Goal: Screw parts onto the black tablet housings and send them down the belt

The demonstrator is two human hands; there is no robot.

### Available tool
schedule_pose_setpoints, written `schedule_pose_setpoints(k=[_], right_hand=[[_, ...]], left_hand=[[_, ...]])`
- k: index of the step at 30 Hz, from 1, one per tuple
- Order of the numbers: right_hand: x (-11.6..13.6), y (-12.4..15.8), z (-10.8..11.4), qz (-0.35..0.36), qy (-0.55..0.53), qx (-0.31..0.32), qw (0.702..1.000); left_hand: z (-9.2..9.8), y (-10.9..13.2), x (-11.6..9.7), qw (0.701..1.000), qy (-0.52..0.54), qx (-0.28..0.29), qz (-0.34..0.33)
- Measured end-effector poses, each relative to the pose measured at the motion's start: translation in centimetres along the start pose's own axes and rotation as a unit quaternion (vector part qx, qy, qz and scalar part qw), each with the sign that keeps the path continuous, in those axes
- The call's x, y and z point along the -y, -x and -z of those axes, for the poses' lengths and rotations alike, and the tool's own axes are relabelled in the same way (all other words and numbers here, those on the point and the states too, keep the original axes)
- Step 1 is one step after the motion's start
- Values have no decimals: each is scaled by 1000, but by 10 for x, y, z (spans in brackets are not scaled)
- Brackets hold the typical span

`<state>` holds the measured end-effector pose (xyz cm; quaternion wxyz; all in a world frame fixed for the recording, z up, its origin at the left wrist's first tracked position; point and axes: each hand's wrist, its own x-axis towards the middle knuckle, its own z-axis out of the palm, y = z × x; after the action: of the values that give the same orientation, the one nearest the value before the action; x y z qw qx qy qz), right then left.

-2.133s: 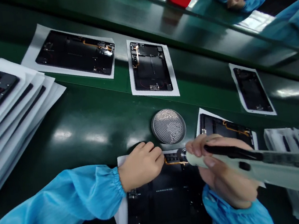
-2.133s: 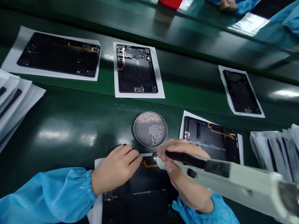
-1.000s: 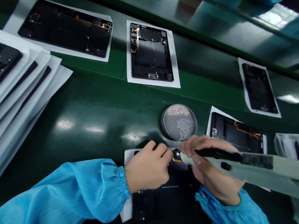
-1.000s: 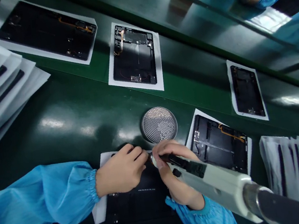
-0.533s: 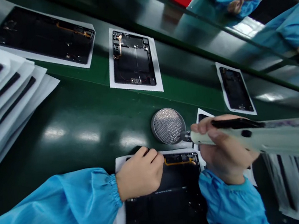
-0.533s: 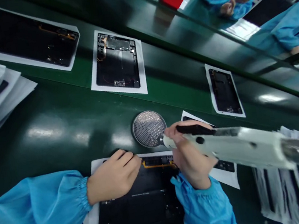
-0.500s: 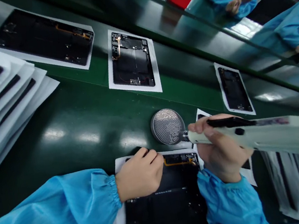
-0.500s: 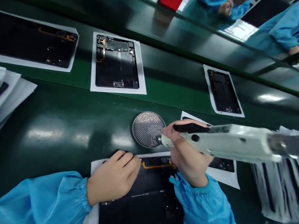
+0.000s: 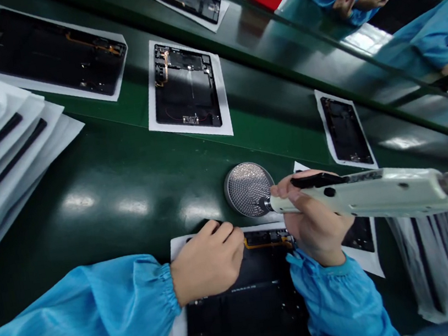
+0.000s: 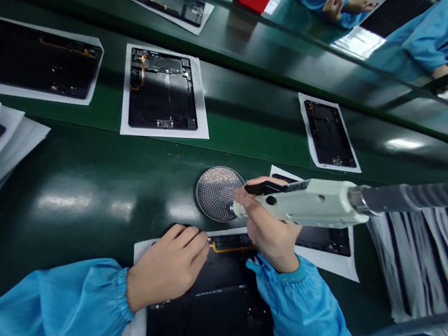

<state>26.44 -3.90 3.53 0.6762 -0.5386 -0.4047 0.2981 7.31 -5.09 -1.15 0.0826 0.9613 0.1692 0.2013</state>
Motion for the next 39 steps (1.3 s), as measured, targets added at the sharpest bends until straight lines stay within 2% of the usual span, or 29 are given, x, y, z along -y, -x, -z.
schedule_pose_setpoints(k=[7,13,16,18,20,39], right_hand=[[-3,0,3,-9,-11,19,1000],[21,12,4,44,-27,58,997],[29,28,3,24,-35,123,991],[28,38,2,0,-28,177,984],[24,44,2,-16,-17,205,979],[15,49,0,-19,13,220,975]], left_hand=[[-3,3,-1,1000,-4,-20,1],[-5,4,0,999,15,-31,24],[-5,3,1,999,24,-33,30],[-5,2,1,998,24,-39,35],[-4,2,0,998,24,-45,39],[-4,0,-2,998,24,-26,46]])
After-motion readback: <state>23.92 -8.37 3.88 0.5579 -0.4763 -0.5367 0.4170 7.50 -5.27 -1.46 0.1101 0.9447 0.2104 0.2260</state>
